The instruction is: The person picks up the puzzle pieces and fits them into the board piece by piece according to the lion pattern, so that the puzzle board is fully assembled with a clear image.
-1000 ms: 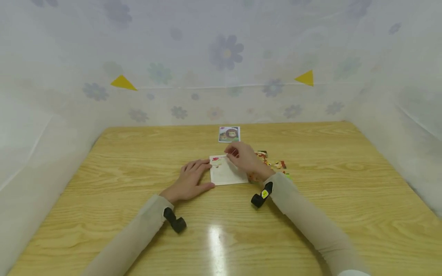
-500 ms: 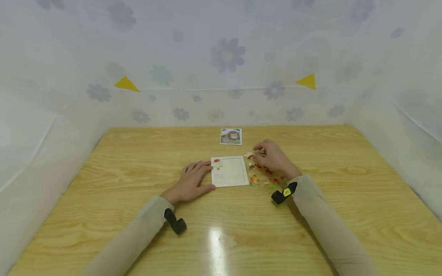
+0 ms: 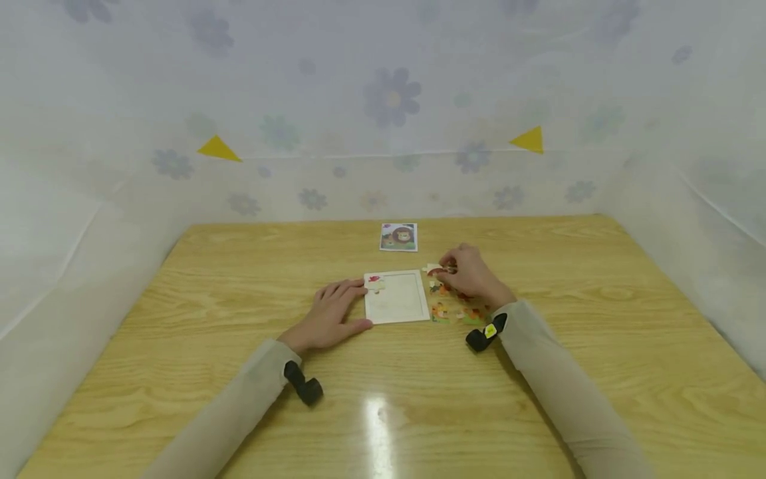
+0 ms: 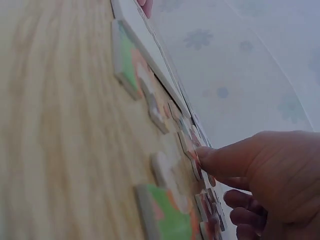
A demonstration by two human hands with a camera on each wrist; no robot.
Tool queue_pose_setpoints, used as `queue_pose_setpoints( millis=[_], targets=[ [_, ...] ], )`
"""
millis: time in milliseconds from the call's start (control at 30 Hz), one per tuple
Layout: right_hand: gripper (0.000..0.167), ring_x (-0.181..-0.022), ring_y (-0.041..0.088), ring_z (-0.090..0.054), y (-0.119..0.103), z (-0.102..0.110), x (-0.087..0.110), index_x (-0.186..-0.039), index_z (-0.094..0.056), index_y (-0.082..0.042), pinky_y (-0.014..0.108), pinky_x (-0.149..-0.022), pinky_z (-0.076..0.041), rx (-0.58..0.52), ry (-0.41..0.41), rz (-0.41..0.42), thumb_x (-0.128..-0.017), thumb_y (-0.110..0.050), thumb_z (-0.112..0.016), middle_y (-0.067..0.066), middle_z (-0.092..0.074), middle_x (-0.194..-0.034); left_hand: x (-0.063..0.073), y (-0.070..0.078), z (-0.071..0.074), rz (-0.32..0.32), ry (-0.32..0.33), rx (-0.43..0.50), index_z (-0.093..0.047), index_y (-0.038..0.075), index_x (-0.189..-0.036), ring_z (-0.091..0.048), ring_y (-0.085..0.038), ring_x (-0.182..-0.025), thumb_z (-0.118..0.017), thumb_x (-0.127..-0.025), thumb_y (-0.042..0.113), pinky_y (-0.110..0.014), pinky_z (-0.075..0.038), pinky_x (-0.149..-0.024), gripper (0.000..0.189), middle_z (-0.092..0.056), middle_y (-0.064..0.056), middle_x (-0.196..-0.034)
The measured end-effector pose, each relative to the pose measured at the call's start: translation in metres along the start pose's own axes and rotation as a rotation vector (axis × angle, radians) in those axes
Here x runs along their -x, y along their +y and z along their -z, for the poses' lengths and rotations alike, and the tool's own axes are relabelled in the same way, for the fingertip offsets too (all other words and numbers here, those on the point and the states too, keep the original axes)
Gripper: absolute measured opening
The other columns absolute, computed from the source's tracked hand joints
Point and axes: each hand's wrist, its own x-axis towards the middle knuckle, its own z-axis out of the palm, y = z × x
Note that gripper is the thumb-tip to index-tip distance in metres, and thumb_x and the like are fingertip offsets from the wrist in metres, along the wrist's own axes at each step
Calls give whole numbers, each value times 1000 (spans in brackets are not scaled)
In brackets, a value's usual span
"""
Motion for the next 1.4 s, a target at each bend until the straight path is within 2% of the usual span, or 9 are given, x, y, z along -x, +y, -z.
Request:
queue_pose_setpoints(
  millis=[133,267,400,500,700,900,1133,1400],
  targets=[
    [26,-94,34,-54,-5,1,0,-103,-61,3,46,-82,-46,-45,26,-10,-87,-14,-72,20,-58,-102,0,0,0,1,2,7,-43,11,-143,-27,-33,-140,-59,-93,47,-59,-16,-111,63,-33,-6,-154],
    [17,-80,26,-60,-5,0,1,-96,-55,-2,40,-70,-49,-138,21,-8,-88,-9,-68,17,-62,-93,0,1,1,-4,1,13,-44,11,-142,-27,-34,-140,-59,-93,46,-59,-16,-111,63,-33,-7,-154],
    [10,-70,19,-58,-5,0,1,-92,-54,-7,34,-64,-47,-207,21,-20,-90,-9,-64,12,-62,-87,0,3,2,-5,0,16,-44,10,-142,-27,-34,-140,-59,-93,46,-60,-17,-110,63,-33,-8,-154],
    [9,-69,19,-55,-5,-1,0,-93,-54,-8,33,-64,-45,-231,48,-17,-91,-11,-63,10,-62,-85,0,3,2,-1,-4,18,-43,11,-143,-27,-34,-140,-59,-92,46,-60,-16,-111,64,-33,-8,-154],
    [10,-72,19,-58,-9,-5,-5,-93,-57,-6,32,-65,-47,-268,80,40,-91,-11,-65,10,-62,-84,0,4,4,-19,11,13,-44,9,-142,-28,-35,-139,-61,-92,44,-61,-17,-109,63,-33,-9,-154],
    [9,-74,19,-59,-23,-12,-9,-94,-60,-4,32,-67,-48,-304,59,69,-90,-8,-67,10,-63,-87,1,4,3,-6,-7,23,-43,11,-143,-26,-34,-140,-60,-92,46,-60,-15,-111,64,-32,-7,-154],
    [10,-74,15,-60,-42,-26,-16,-102,-63,-7,28,-67,-51,-343,-13,32,-93,-9,-62,8,-65,-91,0,4,2,5,-1,17,-44,11,-142,-27,-34,-139,-60,-92,46,-59,-15,-111,63,-33,-7,-154],
    [10,-69,14,-58,-52,-40,-25,-100,-66,-8,27,-62,-46,-323,-12,31,-91,-12,-65,6,-68,-86,0,4,3,8,0,13,-45,11,-141,-28,-34,-139,-60,-92,46,-59,-16,-111,63,-34,-8,-153]
  ],
)
